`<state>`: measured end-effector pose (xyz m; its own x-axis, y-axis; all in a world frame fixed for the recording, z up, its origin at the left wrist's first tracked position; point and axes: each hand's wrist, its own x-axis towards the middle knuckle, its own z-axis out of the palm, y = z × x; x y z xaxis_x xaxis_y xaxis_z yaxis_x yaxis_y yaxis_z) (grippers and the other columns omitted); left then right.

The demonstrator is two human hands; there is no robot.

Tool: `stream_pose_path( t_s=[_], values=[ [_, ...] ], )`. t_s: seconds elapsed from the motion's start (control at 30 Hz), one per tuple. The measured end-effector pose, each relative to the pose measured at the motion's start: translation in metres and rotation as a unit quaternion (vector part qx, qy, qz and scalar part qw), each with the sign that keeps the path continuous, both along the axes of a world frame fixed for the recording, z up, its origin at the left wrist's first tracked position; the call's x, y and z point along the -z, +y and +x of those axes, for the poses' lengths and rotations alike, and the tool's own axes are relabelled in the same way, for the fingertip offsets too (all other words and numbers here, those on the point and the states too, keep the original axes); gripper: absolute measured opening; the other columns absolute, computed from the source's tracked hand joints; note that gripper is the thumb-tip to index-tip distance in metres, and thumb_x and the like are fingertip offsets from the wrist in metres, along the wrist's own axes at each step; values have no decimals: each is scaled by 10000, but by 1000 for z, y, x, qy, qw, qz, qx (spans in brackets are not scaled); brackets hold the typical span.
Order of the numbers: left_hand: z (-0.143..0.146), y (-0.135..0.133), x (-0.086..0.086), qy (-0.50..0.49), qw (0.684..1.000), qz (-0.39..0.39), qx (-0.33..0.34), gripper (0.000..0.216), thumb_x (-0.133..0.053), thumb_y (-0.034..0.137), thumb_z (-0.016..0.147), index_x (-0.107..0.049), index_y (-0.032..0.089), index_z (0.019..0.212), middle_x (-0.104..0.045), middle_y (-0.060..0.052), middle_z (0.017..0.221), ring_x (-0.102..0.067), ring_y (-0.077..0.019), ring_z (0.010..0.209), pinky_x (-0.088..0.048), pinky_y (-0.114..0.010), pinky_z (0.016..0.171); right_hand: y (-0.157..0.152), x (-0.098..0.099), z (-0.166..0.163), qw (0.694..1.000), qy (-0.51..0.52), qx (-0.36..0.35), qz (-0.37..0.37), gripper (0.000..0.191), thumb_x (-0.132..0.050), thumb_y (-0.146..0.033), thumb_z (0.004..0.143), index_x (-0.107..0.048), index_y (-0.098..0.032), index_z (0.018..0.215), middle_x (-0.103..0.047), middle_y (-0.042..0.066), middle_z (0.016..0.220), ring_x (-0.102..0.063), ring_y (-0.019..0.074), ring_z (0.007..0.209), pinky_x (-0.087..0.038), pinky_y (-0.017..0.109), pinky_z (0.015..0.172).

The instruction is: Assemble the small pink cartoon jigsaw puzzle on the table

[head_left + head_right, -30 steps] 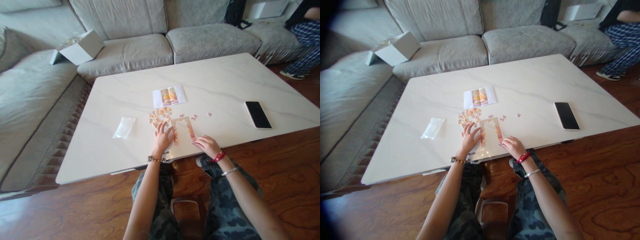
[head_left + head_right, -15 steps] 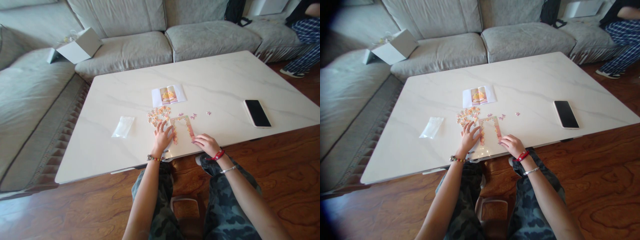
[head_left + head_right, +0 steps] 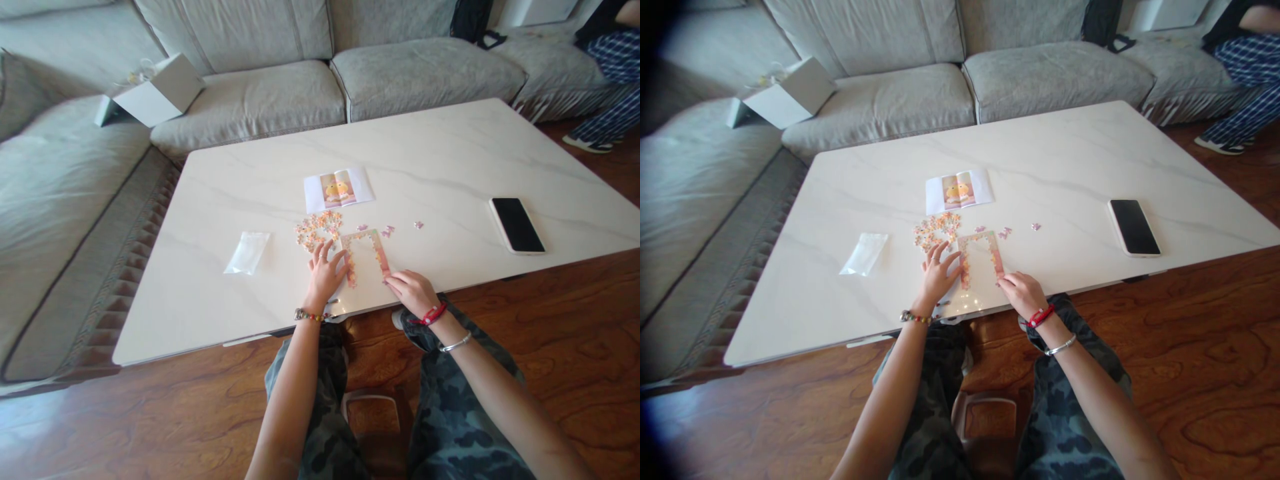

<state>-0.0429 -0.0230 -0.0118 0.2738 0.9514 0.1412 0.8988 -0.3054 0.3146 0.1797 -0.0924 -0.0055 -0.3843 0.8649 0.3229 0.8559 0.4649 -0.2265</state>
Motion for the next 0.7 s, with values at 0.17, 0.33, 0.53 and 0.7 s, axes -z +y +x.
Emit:
stream_pose_path(
  t_s=[0.17,0.33,0.53,0.7],
  values=[
    [0,0,0,-6,1000,4,4,349,-464,397,807,-534,307,1137,-332,-70,1356,-227,-313,1252,-383,-485,867,-2,-2,-1,1000,-16,-11,-10,228,-420,-156,843,-647,-179,851,-647,64,863,-560,147,785,-436,268,735],
    [0,-1,-1,-13,1000,-13,2,347,-467,390,805,-539,302,1133,-330,-72,1357,-218,-314,1257,-372,-495,884,-7,4,2,998,57,-24,-21,247,-413,-147,830,-618,-195,959,-632,58,946,-561,160,856,-461,289,788],
    [0,0,-2,-9,1000,-8,5,345,-480,377,799,-545,294,1127,-326,-81,1361,-217,-318,1256,-376,-505,871,22,9,30,977,185,104,34,242,-411,-179,819,-605,-191,963,-602,74,943,-568,168,874,-470,303,805],
    [-2,1,0,-11,1000,9,11,332,-472,374,804,-551,300,1118,-337,-81,1353,-230,-310,1253,-375,-502,873,85,14,70,972,151,180,14,283,-481,-190,749,-575,-161,1015,-550,117,1016,-538,213,918,-468,357,794]
  ],
)
